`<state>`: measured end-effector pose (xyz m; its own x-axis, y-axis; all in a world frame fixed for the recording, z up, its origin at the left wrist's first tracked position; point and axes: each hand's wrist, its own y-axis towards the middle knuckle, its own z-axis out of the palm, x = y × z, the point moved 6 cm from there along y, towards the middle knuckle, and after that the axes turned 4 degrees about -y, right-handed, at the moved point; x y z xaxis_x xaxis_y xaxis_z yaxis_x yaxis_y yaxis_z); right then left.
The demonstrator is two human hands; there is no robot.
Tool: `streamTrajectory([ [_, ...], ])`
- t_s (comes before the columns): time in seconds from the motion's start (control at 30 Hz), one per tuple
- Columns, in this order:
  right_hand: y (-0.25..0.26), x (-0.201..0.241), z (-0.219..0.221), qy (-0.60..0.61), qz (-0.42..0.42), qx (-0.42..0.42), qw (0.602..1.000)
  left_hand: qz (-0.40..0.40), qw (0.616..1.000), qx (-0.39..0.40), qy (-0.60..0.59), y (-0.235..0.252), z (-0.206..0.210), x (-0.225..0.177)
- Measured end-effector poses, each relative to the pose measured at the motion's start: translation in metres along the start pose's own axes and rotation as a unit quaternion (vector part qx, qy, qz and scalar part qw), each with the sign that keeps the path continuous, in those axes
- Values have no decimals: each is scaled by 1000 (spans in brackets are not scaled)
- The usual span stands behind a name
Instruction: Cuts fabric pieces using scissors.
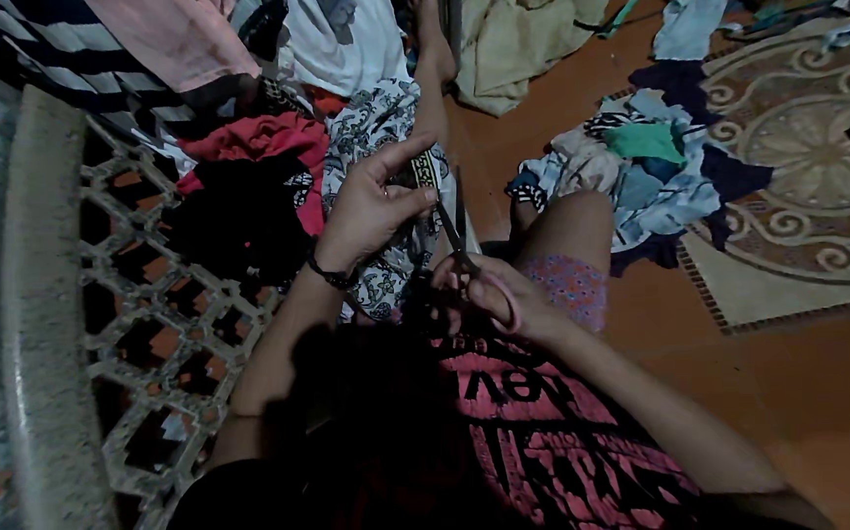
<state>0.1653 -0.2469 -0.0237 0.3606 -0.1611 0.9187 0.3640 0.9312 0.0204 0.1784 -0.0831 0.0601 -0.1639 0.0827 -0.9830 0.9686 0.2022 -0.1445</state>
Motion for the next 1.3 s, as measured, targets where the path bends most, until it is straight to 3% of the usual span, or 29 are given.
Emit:
streamTrajectory([
  [0.37,5,5,-2,-106,-20,-93,990,7,1000,-3,-7,-34,3,9],
  [0.93,-5,-6,-6,-66,16,-85,994,22,999,32,-34,-26,15,25],
  [1.3,-3,-8,-5,-73,43,-102,991,23,998,54,-23,-47,12,25],
])
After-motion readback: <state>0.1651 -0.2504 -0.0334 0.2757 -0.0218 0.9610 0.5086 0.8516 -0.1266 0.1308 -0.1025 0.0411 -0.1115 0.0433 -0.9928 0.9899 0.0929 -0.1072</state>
